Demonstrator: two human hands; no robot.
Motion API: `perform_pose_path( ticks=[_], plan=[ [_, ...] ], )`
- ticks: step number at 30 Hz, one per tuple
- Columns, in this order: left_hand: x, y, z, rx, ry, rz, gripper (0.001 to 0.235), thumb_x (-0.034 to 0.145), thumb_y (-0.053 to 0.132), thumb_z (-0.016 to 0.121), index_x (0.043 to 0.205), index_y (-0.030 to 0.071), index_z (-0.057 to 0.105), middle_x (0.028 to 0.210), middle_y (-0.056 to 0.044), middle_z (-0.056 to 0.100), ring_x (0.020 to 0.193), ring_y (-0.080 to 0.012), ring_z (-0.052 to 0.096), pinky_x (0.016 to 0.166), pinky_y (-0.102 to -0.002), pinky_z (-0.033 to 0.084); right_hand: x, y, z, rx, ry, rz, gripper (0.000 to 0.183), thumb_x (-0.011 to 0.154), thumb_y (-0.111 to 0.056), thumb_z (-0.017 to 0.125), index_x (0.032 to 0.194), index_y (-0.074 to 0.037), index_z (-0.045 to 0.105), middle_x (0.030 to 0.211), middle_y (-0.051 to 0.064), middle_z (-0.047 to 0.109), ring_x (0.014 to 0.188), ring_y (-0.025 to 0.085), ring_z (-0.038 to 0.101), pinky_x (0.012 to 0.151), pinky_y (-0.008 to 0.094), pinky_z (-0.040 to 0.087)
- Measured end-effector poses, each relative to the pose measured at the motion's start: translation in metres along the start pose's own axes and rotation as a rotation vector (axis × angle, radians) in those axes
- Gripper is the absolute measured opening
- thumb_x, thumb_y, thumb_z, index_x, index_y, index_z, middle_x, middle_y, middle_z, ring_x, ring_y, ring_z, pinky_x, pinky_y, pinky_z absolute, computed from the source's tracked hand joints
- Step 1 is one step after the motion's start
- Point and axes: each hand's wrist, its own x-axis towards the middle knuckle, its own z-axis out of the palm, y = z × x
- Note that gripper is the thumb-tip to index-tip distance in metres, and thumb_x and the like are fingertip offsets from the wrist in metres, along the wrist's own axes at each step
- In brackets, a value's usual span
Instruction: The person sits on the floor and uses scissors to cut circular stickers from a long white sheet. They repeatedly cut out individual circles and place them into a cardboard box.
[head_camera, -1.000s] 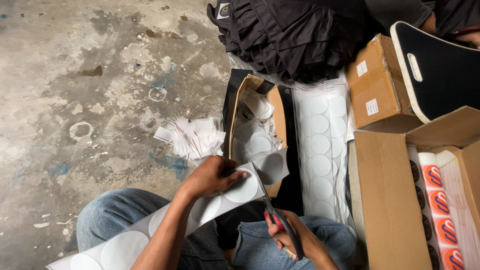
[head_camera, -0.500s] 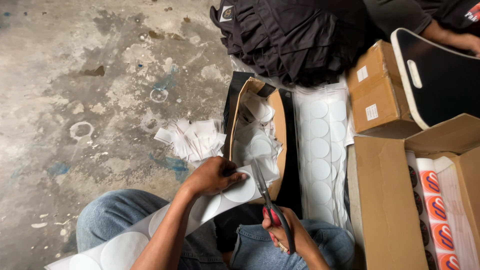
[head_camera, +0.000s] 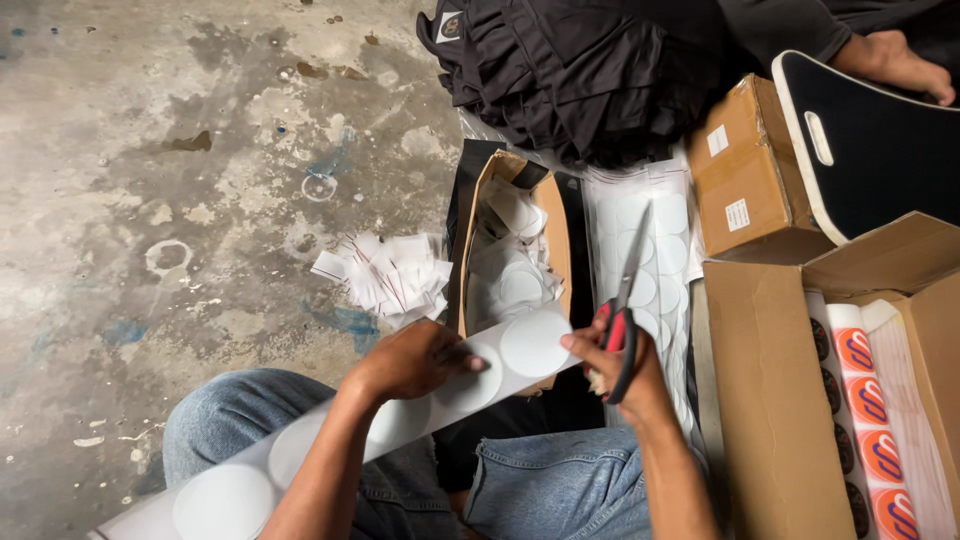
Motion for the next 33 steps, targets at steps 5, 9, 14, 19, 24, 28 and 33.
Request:
perform_pose_path(
  ticks=[5, 9, 14, 19, 24, 28, 33],
  plan=[
    [0.021, 0.002, -0.003, 0.079, 0.076, 0.040, 0.029, 0.080, 0.040, 0.060, 0.085, 0.014, 0.070, 0.073, -0.015, 0.065, 0.082, -0.0361, 0.064, 0.072, -0.042, 0.049, 0.024, 0.032, -0.031, -0.004, 0.051, -0.129, 0.022, 0.077, -0.007, 0.071, 0.085, -0.006, 0.050, 0.064, 0.007, 0.059, 0.046, 0.014, 0.051, 0.037, 0.021, 0.040],
    [0.035, -0.023, -0.012, 0.029, 0.249, 0.229, 0.028, 0.083, 0.038, 0.061, 0.078, 0.010, 0.063, 0.064, -0.009, 0.059, 0.058, -0.0209, 0.049, 0.055, -0.036, 0.037, -0.012, 0.074, -0.046, 0.284, -0.271, -0.079, 0.029, 0.070, -0.030, 0.040, 0.082, -0.006, 0.048, 0.055, 0.010, 0.048, 0.048, 0.019, 0.045, 0.044, 0.030, 0.035],
    [0.037, -0.028, -0.010, -0.047, 0.271, 0.226, 0.029, 0.084, 0.036, 0.063, 0.073, 0.009, 0.059, 0.054, -0.007, 0.046, 0.055, -0.0157, 0.033, 0.052, -0.034, 0.034, -0.062, 0.125, -0.060, -0.012, -0.368, 0.389, 0.052, 0.045, -0.008, 0.047, 0.094, 0.006, 0.059, 0.069, 0.017, 0.055, 0.056, 0.027, 0.053, 0.051, 0.035, 0.046],
    [0.037, -0.025, -0.008, -0.075, 0.218, 0.260, 0.036, 0.084, 0.038, 0.064, 0.066, 0.009, 0.052, 0.054, -0.002, 0.043, 0.055, -0.0148, 0.034, 0.051, -0.033, 0.031, -0.072, 0.061, -0.033, -0.404, -0.604, 0.289, 0.076, 0.054, -0.073, 0.039, 0.094, -0.010, 0.055, 0.075, 0.005, 0.050, 0.061, 0.014, 0.052, 0.063, 0.026, 0.049],
    [0.036, -0.024, -0.010, -0.055, 0.172, 0.268, 0.036, 0.085, 0.038, 0.064, 0.068, 0.009, 0.053, 0.053, -0.005, 0.040, 0.055, -0.0159, 0.032, 0.052, -0.034, 0.031, -0.068, 0.034, -0.011, -0.485, -0.601, 0.243, 0.034, 0.059, -0.005, 0.035, 0.088, -0.010, 0.054, 0.069, 0.003, 0.047, 0.058, 0.012, 0.043, 0.055, 0.023, 0.041],
    [0.039, -0.029, -0.007, -0.028, 0.171, 0.300, 0.038, 0.085, 0.038, 0.064, 0.067, 0.007, 0.052, 0.054, -0.008, 0.040, 0.056, -0.0160, 0.031, 0.052, -0.035, 0.031, -0.062, 0.033, -0.004, -0.380, -0.576, 0.360, 0.031, 0.058, -0.004, 0.042, 0.085, -0.007, 0.055, 0.075, 0.006, 0.046, 0.058, 0.013, 0.043, 0.055, 0.025, 0.048],
    [0.038, -0.027, -0.006, -0.065, 0.155, 0.278, 0.037, 0.083, 0.040, 0.067, 0.068, 0.008, 0.054, 0.054, -0.005, 0.044, 0.055, -0.0144, 0.034, 0.052, -0.034, 0.031, -0.061, 0.036, -0.007, -0.375, -0.590, 0.246, 0.027, 0.064, -0.002, 0.041, 0.086, -0.008, 0.055, 0.075, 0.005, 0.046, 0.057, 0.010, 0.041, 0.056, 0.023, 0.048]
  ],
)
